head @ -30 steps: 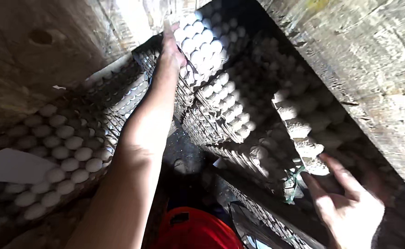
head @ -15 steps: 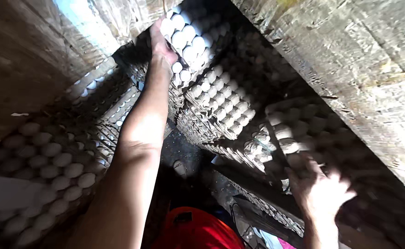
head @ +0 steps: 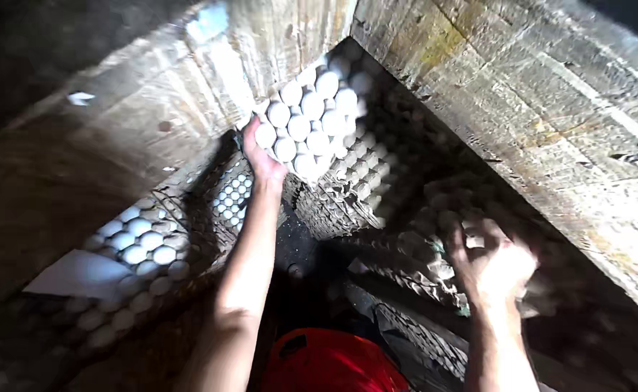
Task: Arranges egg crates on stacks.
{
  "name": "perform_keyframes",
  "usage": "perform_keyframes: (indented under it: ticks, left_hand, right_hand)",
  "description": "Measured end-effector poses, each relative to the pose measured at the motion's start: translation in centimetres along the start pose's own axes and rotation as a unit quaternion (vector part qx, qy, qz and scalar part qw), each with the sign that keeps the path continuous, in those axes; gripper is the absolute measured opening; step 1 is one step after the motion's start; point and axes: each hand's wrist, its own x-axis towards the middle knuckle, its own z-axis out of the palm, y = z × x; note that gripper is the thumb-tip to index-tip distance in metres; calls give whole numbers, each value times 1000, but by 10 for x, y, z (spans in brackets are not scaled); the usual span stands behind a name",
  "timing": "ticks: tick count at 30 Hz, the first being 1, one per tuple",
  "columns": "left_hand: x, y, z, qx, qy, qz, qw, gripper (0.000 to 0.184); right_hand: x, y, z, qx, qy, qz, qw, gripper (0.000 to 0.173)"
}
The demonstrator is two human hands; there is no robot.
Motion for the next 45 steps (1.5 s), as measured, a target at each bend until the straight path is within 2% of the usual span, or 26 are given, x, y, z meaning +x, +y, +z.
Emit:
perform_keyframes:
  ticks: [4,8,11,13,17,19,22,24,26,28,30,31,32,33,34,36,38,40,42,43,45]
  left_hand:
    - [-93,26,-31,34,33,34,998,33]
    - [-198,48,-60,38,129,61,989,31]
    - [-275,62,-64,37,200,125,971,21]
    - [-326,67,-61,88,236,165,954,21]
    - [-415,74,-73,132,257,224,931,26]
    - [-444,75,-62,150,291,262,908,24]
    - [-485,78,-41,112,329,315,883,21]
    - [-504,80,-25,99,366,347,858,18]
    - [-521,82,-14,77,371,382,843,22]
    - [-541,81,-10,51,352,410,840,25]
    - [-557,81,-4,24,336,438,834,24]
    - [-565,81,-1,16,346,449,824,25]
    - [-573,81,0,11,357,457,815,27]
    - [-582,81,-1,10,364,462,808,29]
    - [-591,81,-2,6,361,465,808,31]
    - [-608,81,0,-4,366,470,803,37]
    - [-624,84,4,1,380,477,792,41]
    - [-643,87,10,9,403,475,782,41]
    - [-660,89,12,3,414,480,773,28]
    - [-671,90,8,-11,385,486,785,20]
    - [-695,93,-1,-28,318,498,806,13]
  right_hand:
    - [53,-47,28,124,-48,-24,991,41]
    - [104,-97,79,229,-119,-38,965,36]
    - [137,-140,129,234,-169,-50,956,36]
    - [148,-162,163,212,-202,-74,953,39]
    - [153,-195,209,176,-198,-115,957,55]
    - [150,-203,210,170,-182,-129,960,60]
    - [139,-220,195,185,-181,-128,957,62]
    - [137,-226,185,184,-188,-130,956,57]
    - [142,-228,186,173,-188,-140,957,54]
    - [143,-227,187,177,-178,-122,960,64]
    - [140,-228,182,220,-175,-97,955,86]
    - [131,-232,171,277,-177,-100,939,89]
    - [118,-239,157,362,-186,-119,906,84]
    - [97,-246,138,448,-210,-160,854,72]
    - [72,-253,114,510,-250,-216,794,58]
    - [13,-267,55,596,-331,-340,647,40]
    - [-47,-281,-7,616,-385,-452,518,40]
    - [-102,-291,-56,620,-407,-514,431,45]
    - [-148,-292,-91,610,-418,-545,396,48]
    - [-167,-290,-104,589,-421,-560,403,48]
    - [-202,-283,-123,528,-407,-595,448,42]
